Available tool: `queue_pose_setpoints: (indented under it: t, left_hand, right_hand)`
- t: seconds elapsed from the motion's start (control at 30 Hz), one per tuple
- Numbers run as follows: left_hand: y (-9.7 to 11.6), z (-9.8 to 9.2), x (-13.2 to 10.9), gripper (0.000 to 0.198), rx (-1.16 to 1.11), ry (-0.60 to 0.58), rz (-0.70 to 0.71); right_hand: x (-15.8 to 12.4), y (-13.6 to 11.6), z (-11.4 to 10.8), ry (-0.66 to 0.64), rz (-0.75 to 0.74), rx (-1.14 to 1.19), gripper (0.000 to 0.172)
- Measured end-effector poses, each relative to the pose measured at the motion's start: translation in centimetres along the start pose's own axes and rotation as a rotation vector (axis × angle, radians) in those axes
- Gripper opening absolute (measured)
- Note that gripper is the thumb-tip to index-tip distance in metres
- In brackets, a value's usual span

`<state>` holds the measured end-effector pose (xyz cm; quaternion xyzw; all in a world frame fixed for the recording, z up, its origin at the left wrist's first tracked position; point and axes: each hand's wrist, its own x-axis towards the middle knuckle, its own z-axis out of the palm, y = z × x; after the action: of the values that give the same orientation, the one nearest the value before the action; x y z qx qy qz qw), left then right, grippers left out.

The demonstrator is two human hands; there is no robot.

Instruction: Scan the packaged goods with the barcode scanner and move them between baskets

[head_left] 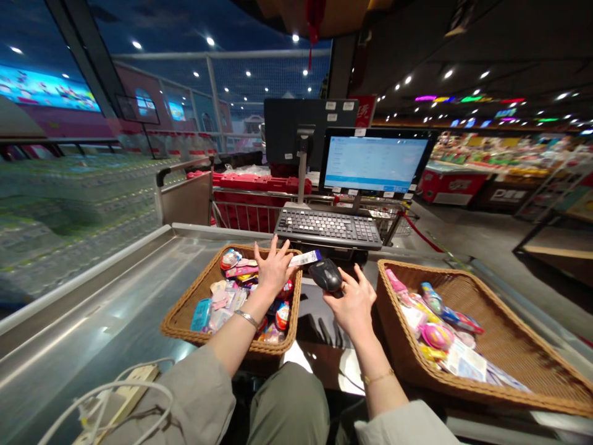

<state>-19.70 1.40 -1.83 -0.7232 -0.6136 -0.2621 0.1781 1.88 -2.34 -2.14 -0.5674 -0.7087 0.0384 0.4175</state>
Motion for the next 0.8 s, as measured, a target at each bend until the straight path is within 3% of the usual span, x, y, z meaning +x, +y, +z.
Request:
queue_pose_setpoints:
  t: [0.8]
  left_hand:
    - [-0.01,0.28,-0.22,0.021,0.009,0.073,0.009]
  right_hand:
    - [-0.12,-0.16,-0.21,-0.019,-0.012,0.024,0.008]
